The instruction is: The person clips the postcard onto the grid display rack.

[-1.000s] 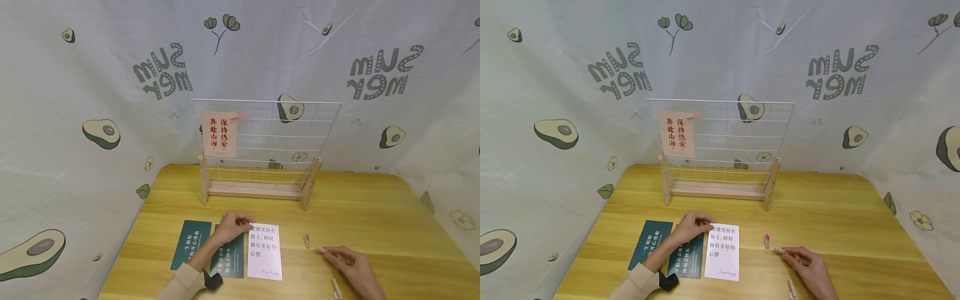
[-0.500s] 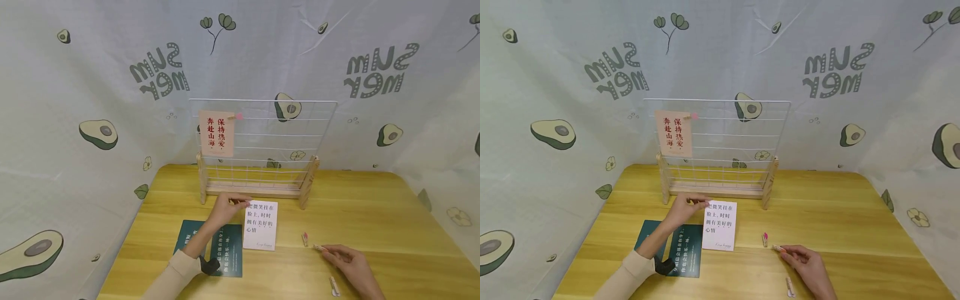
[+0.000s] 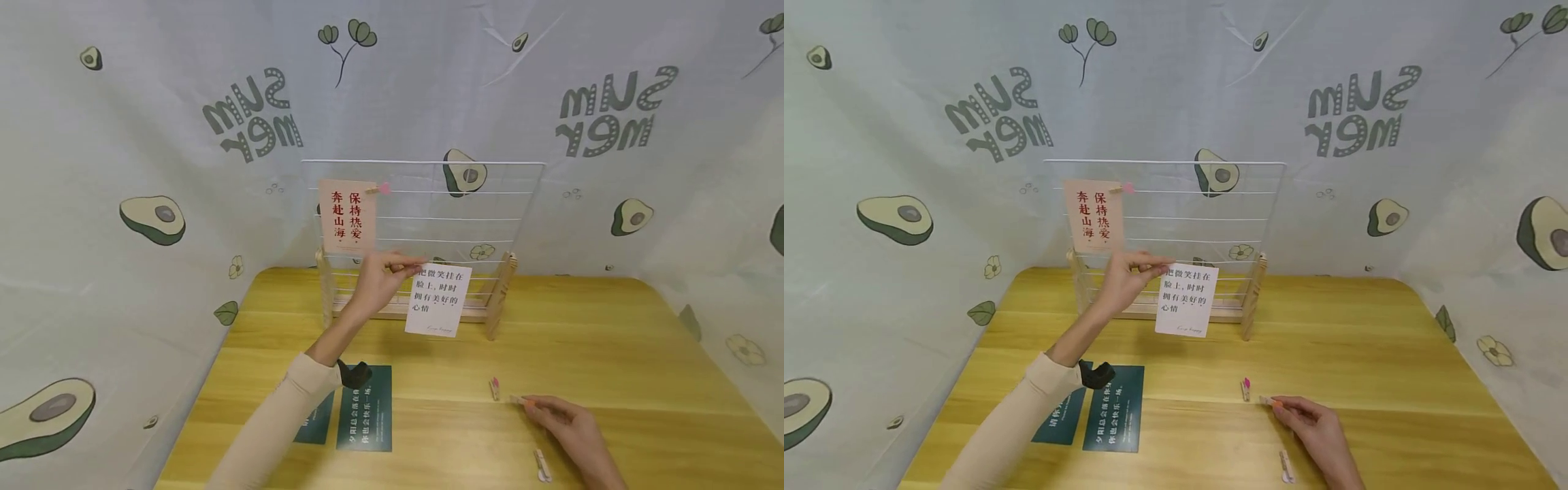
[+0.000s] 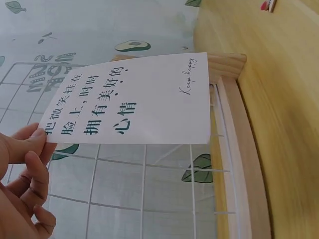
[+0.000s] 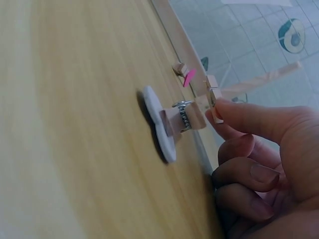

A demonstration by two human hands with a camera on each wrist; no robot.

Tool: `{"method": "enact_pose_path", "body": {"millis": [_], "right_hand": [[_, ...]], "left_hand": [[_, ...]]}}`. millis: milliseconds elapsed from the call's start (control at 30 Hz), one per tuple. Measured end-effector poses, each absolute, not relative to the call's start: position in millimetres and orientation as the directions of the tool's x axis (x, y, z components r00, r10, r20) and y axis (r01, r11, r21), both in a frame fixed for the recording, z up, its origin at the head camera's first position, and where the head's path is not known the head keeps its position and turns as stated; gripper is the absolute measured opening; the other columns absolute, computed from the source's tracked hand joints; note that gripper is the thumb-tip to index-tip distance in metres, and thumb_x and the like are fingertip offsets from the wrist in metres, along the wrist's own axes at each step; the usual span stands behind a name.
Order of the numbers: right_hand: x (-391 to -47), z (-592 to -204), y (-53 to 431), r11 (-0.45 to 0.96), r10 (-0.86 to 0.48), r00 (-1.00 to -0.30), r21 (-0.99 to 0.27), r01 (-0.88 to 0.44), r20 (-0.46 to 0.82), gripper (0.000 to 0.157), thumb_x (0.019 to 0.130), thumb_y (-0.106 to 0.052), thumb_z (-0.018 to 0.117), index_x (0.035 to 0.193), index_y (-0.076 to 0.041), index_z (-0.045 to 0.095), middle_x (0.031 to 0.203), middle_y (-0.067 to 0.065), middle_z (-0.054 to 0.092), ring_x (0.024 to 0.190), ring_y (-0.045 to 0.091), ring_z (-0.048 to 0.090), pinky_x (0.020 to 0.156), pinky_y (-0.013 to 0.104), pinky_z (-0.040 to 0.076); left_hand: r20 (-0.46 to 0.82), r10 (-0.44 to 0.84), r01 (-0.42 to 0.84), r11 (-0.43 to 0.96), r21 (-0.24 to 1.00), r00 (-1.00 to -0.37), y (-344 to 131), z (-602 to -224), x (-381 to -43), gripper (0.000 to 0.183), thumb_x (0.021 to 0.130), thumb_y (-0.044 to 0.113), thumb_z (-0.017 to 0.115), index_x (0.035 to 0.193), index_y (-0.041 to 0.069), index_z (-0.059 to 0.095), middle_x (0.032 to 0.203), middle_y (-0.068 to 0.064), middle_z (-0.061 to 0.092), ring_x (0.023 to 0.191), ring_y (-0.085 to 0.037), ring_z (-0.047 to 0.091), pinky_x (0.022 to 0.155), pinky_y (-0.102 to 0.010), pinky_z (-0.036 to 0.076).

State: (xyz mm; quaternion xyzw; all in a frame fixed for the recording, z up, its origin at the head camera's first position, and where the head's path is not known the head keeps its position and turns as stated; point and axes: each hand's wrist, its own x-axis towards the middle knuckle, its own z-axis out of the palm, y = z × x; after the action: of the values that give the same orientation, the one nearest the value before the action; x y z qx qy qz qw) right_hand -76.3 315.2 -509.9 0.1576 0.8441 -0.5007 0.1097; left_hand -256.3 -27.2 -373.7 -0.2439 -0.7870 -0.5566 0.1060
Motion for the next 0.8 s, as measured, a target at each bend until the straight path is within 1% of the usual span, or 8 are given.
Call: {"method": "enact_pose_path", "body": {"millis": [100,233,333,400,467,567,700,800], "right_hand": [[-76.4,-510.1,314.2,0.456,0.154,-0.930,-0.812,0.366,-0.332,0.051,0.097,-0.044,0.072,0.131,-0.007,0.070,0.134,0.003,0.070,0.100,-0.015,0.056,0.085,0.012,0.050],[-76.4,-511.8,314.1,0.464,0.156,-0.933,-0.810,0.358,-0.323,0.049,0.098,-0.042,0.071,0.131,-0.006,0.070,0.132,0.005,0.071,0.100,-0.012,0.057,0.085,0.011,0.049],[-76.3,-512.6,314.4,0.463,0.162,-0.933,-0.810,0.360,-0.323,0.049,0.098,-0.041,0.071,0.131,-0.005,0.069,0.128,0.003,0.073,0.099,-0.010,0.058,0.085,0.011,0.048],[-76.6,-512.6,314.4,0.464,0.165,-0.932,-0.808,0.363,-0.323,0.049,0.098,-0.041,0.071,0.131,-0.005,0.069,0.125,0.001,0.073,0.098,-0.009,0.059,0.085,0.012,0.049],[-76.3,-512.2,314.1,0.465,0.171,-0.930,-0.806,0.367,-0.325,0.049,0.098,-0.040,0.071,0.131,-0.005,0.070,0.121,0.000,0.075,0.097,-0.006,0.060,0.084,0.013,0.049],[-76.1,-511.3,313.5,0.462,0.177,-0.926,-0.803,0.376,-0.332,0.049,0.097,-0.040,0.072,0.131,-0.004,0.069,0.114,-0.003,0.075,0.096,-0.002,0.060,0.083,0.015,0.049],[-75.9,-511.6,313.4,0.458,0.176,-0.924,-0.802,0.383,-0.340,0.050,0.098,-0.041,0.071,0.132,-0.004,0.069,0.113,-0.003,0.075,0.096,-0.002,0.060,0.083,0.015,0.049],[-76.2,-512.1,314.0,0.465,0.168,-0.927,-0.802,0.374,-0.335,0.051,0.098,-0.042,0.070,0.132,-0.004,0.068,0.118,0.000,0.076,0.098,-0.006,0.060,0.084,0.013,0.048]], "left_hand": [[0.445,0.277,0.506,0.214,0.836,-0.852,-23.5,-362.7,-264.4,0.016,0.094,0.004,0.074,0.108,0.005,0.082,0.082,-0.018,0.068,0.064,-0.019,0.047,0.057,-0.019,0.034],[0.454,0.288,0.509,0.152,0.847,-0.843,-17.8,-348.5,-271.6,0.018,0.095,0.002,0.072,0.111,0.003,0.080,0.086,-0.017,0.068,0.059,-0.040,0.057,0.051,-0.018,0.036],[0.473,0.274,0.523,0.150,0.839,-0.837,-12.9,-337.8,-274.9,0.018,0.095,0.003,0.072,0.111,0.004,0.080,0.090,-0.017,0.071,0.056,-0.045,0.058,0.047,-0.019,0.031],[0.490,0.254,0.537,0.164,0.828,-0.834,-10.5,-330.9,-276.6,0.018,0.095,0.004,0.073,0.111,0.005,0.081,0.090,-0.016,0.072,0.053,-0.041,0.058,0.045,-0.019,0.029],[0.514,0.237,0.557,0.184,0.810,-0.824,-8.0,-324.3,-278.6,0.018,0.094,0.005,0.074,0.110,0.006,0.081,0.088,-0.015,0.073,0.049,-0.034,0.057,0.045,-0.020,0.027],[0.539,0.233,0.583,0.209,0.785,-0.809,-4.8,-313.7,-281.1,0.018,0.094,0.007,0.074,0.110,0.007,0.081,0.089,-0.014,0.073,0.049,-0.027,0.058,0.046,-0.019,0.028],[0.559,0.230,0.604,0.254,0.756,-0.797,-1.3,-300.4,-283.3,0.018,0.095,0.008,0.073,0.112,0.009,0.081,0.088,-0.013,0.071,0.052,-0.030,0.061,0.048,-0.019,0.028],[0.575,0.200,0.608,0.324,0.725,-0.793,1.5,-291.8,-283.4,0.018,0.095,0.011,0.074,0.112,0.013,0.082,0.086,-0.010,0.072,0.051,-0.026,0.062,0.047,-0.019,0.027]]}}
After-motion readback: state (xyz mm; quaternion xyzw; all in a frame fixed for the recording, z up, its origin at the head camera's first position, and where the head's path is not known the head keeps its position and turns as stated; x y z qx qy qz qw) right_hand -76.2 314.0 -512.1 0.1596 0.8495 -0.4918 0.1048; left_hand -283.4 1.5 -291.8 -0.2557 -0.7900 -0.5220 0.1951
